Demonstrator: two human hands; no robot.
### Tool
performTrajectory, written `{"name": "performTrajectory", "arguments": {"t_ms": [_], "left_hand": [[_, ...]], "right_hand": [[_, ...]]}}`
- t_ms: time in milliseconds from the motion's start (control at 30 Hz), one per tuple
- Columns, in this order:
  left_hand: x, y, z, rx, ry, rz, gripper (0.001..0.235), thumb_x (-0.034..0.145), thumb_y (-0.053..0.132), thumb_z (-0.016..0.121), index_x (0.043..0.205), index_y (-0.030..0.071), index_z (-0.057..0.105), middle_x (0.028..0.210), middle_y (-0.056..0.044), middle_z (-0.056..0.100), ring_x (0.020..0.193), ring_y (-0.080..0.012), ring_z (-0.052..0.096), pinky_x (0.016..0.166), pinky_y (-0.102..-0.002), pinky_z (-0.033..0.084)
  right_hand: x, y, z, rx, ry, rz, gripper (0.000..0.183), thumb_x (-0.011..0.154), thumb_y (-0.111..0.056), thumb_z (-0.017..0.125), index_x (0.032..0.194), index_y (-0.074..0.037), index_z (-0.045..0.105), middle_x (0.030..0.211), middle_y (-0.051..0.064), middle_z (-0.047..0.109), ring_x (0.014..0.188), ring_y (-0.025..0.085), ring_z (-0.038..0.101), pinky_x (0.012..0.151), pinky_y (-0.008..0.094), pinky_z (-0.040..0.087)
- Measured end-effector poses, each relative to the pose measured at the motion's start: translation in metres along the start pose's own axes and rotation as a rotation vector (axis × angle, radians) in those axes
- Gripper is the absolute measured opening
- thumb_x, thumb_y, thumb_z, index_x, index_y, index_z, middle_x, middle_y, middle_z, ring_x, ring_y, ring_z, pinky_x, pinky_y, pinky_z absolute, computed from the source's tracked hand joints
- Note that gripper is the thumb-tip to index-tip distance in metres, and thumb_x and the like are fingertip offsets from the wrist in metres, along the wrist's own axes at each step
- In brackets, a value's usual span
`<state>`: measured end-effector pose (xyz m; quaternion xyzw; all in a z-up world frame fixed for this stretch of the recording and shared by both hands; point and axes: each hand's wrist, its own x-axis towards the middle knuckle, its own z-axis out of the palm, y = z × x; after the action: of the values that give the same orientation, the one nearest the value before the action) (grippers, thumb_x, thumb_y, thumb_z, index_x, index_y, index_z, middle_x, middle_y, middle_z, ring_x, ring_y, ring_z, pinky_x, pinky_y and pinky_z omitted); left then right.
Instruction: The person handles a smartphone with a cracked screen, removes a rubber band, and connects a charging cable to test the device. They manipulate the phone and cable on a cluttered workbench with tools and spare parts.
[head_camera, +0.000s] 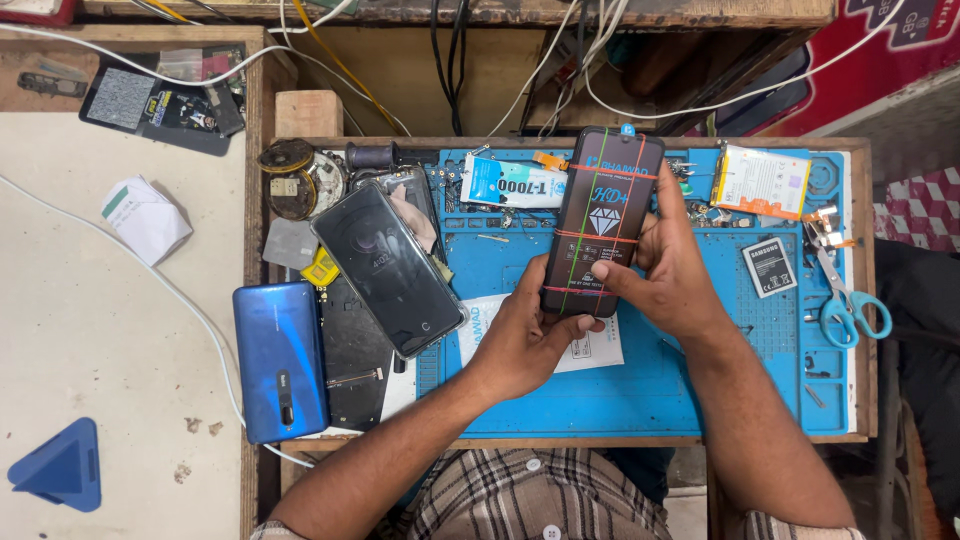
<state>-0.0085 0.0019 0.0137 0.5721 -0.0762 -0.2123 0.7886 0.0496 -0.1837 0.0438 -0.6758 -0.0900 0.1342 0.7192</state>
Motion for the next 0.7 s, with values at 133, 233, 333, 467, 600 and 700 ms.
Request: {"name": "performTrajectory", "arguments": {"t_ms": [133,233,333,467,600,700], "left_hand": [[-0.0007,0.0018,0.0009,0.039,0.005,0.026,0.062,0.1,-0.003,0.06,0.152,0.003,0.027,0.124,-0.014,0.065,0.109,-0.0161,0.071,0.091,-0.031,0.061],[-0.0026,0.0041,0.0015,0.097,0.011,0.053,0.062,0.1,0.0,0.062,0.152,0.003,0.028,0.122,-0.015,0.067,0.109,-0.0176,0.072,0.089,-0.032,0.062],[-0.004,0.0059,0.0014,0.229,0.039,0.026,0.066,0.097,0.006,0.068,0.151,0.004,0.03,0.115,-0.016,0.071,0.101,-0.0206,0.075,0.083,-0.033,0.063],[-0.0045,0.0067,0.0008,0.286,0.047,0.068,0.068,0.096,0.012,0.071,0.15,0.003,0.031,0.114,-0.018,0.073,0.1,-0.024,0.078,0.083,-0.035,0.064],[-0.004,0.0069,-0.0005,0.281,0.049,0.101,0.065,0.095,0.011,0.073,0.147,0.001,0.035,0.115,-0.018,0.074,0.102,-0.0242,0.078,0.087,-0.035,0.065],[-0.0046,0.0081,-0.0004,0.245,0.057,0.11,0.062,0.093,0.011,0.076,0.143,0.0,0.041,0.111,-0.018,0.076,0.1,-0.0229,0.079,0.087,-0.034,0.065]], "right_hand": [[0.0,-0.0003,0.0013,0.056,-0.003,0.009,0.113,0.088,0.003,0.071,0.168,-0.01,-0.007,0.136,0.018,0.063,0.123,0.02,0.067,0.104,0.037,0.057],[0.0008,0.0016,0.0002,0.148,-0.038,-0.003,0.112,0.089,-0.001,0.071,0.169,-0.009,-0.006,0.137,0.018,0.061,0.122,0.02,0.065,0.104,0.036,0.055],[0.0024,0.0038,-0.0004,0.239,-0.042,0.008,0.108,0.089,-0.008,0.073,0.17,-0.003,0.002,0.142,0.018,0.059,0.127,0.02,0.063,0.111,0.036,0.051],[0.0036,0.0047,0.0009,0.295,-0.04,0.029,0.107,0.087,-0.013,0.074,0.169,-0.001,0.006,0.141,0.016,0.059,0.128,0.02,0.062,0.113,0.036,0.048],[0.0032,0.0056,0.0011,0.317,-0.033,0.067,0.101,0.087,-0.013,0.072,0.167,0.0,0.012,0.136,0.016,0.06,0.124,0.02,0.063,0.111,0.036,0.049],[0.0021,0.0078,0.0011,0.338,-0.026,0.073,0.095,0.087,-0.012,0.07,0.165,0.001,0.017,0.134,0.016,0.061,0.122,0.019,0.063,0.108,0.035,0.051]]}}
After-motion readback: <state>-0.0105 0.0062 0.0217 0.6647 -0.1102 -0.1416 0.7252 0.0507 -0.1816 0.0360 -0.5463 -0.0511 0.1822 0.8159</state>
